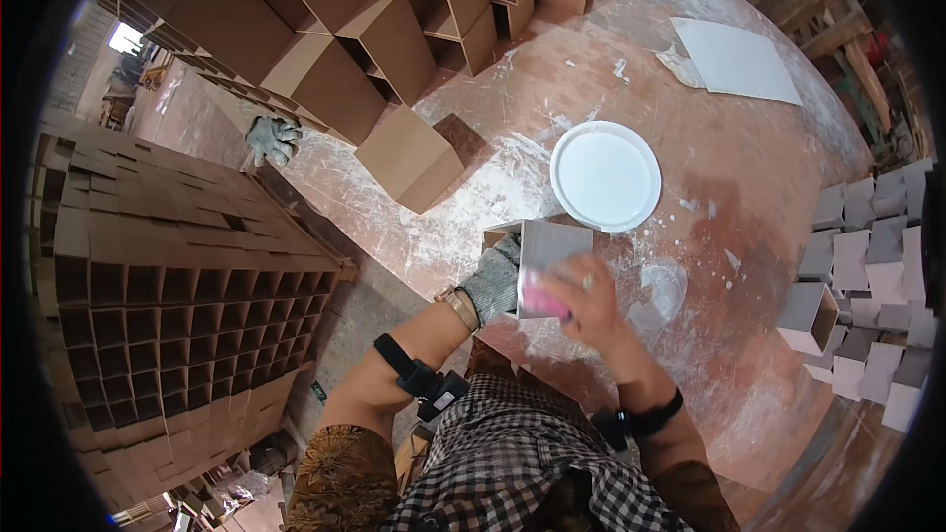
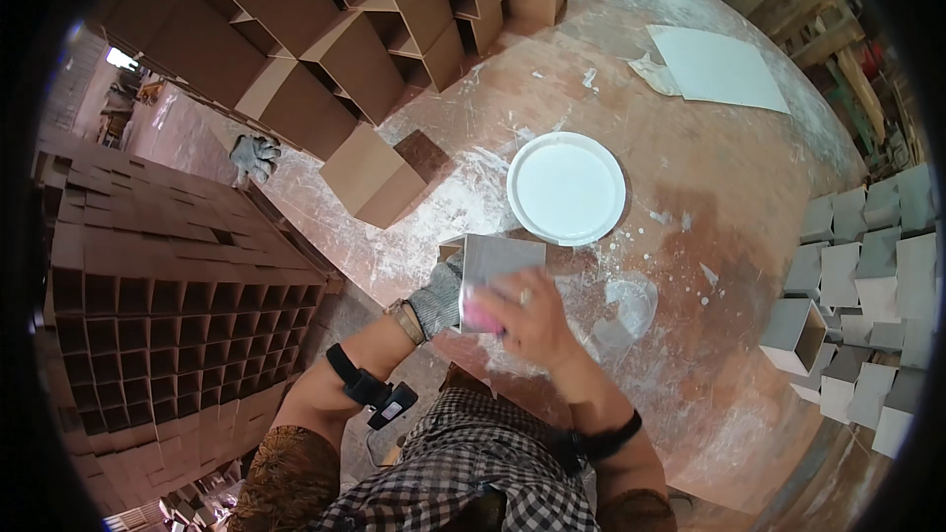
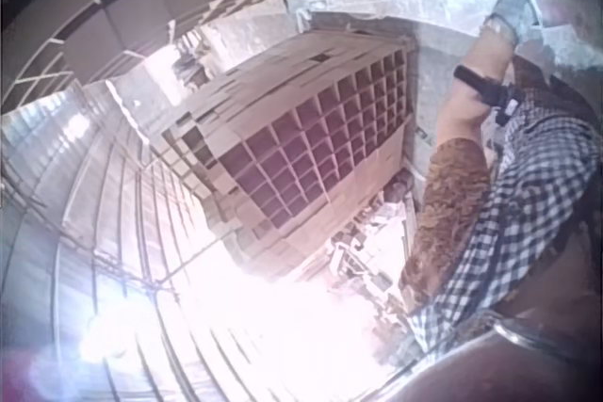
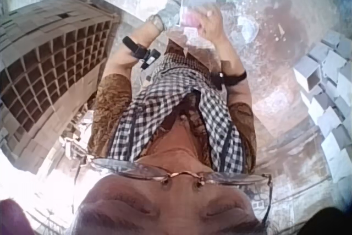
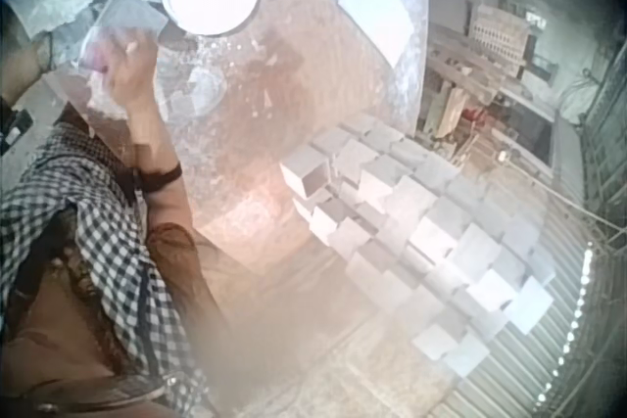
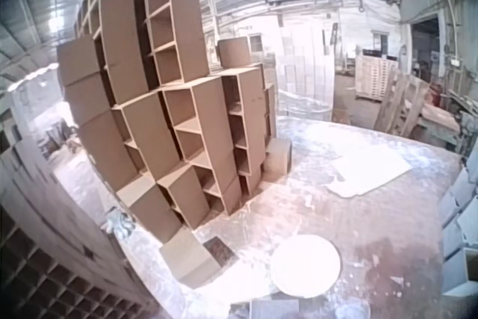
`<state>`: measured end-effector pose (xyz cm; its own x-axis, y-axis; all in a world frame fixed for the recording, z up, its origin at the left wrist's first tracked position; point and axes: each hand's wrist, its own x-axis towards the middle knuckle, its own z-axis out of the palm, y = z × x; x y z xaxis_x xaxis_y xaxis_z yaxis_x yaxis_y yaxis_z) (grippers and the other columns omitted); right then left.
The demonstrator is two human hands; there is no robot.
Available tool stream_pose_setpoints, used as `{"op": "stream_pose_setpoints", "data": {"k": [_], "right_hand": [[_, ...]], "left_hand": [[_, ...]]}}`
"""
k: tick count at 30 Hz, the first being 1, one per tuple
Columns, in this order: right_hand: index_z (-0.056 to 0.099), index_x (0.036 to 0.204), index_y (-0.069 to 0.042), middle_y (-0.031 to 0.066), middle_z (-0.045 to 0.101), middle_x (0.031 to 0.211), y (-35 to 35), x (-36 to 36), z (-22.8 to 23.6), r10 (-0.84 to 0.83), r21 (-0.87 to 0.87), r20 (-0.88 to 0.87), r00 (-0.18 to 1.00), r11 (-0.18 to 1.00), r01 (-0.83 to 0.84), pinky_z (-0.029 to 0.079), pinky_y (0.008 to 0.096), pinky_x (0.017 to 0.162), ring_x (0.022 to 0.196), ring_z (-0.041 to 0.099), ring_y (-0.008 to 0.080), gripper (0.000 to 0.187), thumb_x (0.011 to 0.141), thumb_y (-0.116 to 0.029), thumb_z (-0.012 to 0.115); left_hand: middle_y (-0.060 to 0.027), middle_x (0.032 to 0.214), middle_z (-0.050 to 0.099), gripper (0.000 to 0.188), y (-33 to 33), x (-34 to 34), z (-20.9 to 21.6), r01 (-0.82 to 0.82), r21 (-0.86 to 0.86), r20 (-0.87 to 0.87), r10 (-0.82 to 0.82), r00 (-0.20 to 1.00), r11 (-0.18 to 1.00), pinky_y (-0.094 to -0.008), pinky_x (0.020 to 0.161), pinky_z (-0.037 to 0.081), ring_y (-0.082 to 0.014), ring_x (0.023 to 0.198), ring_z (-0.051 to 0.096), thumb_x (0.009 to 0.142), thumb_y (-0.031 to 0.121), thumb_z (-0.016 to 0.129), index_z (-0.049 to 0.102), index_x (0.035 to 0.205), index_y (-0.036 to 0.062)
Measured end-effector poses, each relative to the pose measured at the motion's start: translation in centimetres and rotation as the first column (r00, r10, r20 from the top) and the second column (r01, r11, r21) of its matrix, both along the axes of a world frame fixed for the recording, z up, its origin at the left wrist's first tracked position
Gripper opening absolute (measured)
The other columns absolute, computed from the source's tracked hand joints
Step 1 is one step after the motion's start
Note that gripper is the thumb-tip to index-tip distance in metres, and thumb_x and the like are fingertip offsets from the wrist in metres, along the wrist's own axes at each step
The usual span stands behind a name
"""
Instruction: The recorder is sanding small wooden boxes using a sanding sponge in a workshop environment.
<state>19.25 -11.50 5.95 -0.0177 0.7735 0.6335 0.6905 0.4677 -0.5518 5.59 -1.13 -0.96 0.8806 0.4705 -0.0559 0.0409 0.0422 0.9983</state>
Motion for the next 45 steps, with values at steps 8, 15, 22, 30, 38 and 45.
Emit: {"op": "stream_pose_setpoints", "data": {"k": [8,15,22,30,38,45], "right_hand": [[0.063,0.101,-0.012,0.008,0.059,0.096,1.8,0.0,0.0,-0.072,0.02,0.003,0.997,0.997,0.072,0.041,0.0386,0.069,0.078,0.053,0.0267,0.04,0.063,-0.006,0.053],[0.061,0.101,-0.011,0.0063,0.06,0.092,1.6,0.3,1.2,-0.022,0.042,0.038,0.999,0.999,0.02,0.041,0.0358,0.067,0.077,0.054,0.0264,0.039,0.063,-0.003,0.057],[0.062,0.101,-0.009,0.0118,0.06,0.097,1.5,0.0,1.0,-0.018,0.019,-0.017,1.0,1.0,0.018,0.041,0.0392,0.069,0.076,0.054,0.0294,0.031,0.07,-0.011,0.056],[0.061,0.101,-0.012,0.0089,0.061,0.094,1.8,2.4,-0.1,-0.078,0.003,-0.032,0.996,0.997,0.078,0.042,0.0397,0.071,0.079,0.054,0.0297,0.046,0.058,0.002,0.052],[0.061,0.101,-0.011,0.0109,0.061,0.092,-2.0,1.7,-1.4,-0.094,-0.016,-0.081,0.992,0.996,0.093,0.041,0.0423,0.072,0.079,0.054,0.0294,0.044,0.06,0.001,0.049],[0.061,0.102,-0.012,0.0123,0.06,0.091,0.0,4.4,-2.8,-0.197,-0.06,-0.15,0.969,0.98,0.19,0.043,0.0408,0.074,0.084,0.053,0.0316,0.042,0.063,-0.001,0.051]], "left_hand": [[-0.0109,0.115,0.054,0.032,0.5,1.5,-0.7,0.082,-0.041,-0.042,-0.084,0.996,0.996,-0.0322,0.093,0.041,-0.0187,0.107,0.051,0.09,0.02,0.049,0.049,0.119,0.0064],[-0.0103,0.118,0.052,0.03,0.6,1.7,1.0,0.23,0.385,-0.28,-0.125,0.952,0.894,-0.0323,0.094,0.041,-0.019,0.107,0.051,0.092,0.019,0.044,0.048,0.119,0.0063],[-0.0125,0.122,0.051,0.038,-0.8,1.7,-4.7,0.051,-0.101,0.097,-0.041,0.994,0.994,-0.0344,0.098,0.038,-0.0222,0.111,0.05,0.091,0.02,0.046,0.043,0.126,0.0056],[-0.0106,0.111,0.056,0.031,0.1,1.5,-3.1,0.134,-0.828,0.169,0.015,0.985,0.545,-0.0338,0.089,0.043,-0.0209,0.101,0.054,0.089,0.022,0.049,0.051,0.116,0.0054],[-0.0093,0.115,0.054,0.031,0.6,1.8,-1.2,0.167,0.171,-0.099,-0.152,0.983,0.971,-0.0326,0.092,0.04,-0.0196,0.107,0.051,0.088,0.02,0.05,0.051,0.116,0.0082],[-0.0106,0.116,0.054,0.037,0.3,2.0,0.1,0.074,-0.46,0.024,-0.071,0.997,0.885,-0.0311,0.09,0.042,-0.0216,0.106,0.051,0.086,0.025,0.051,0.05,0.118,0.0066]]}}
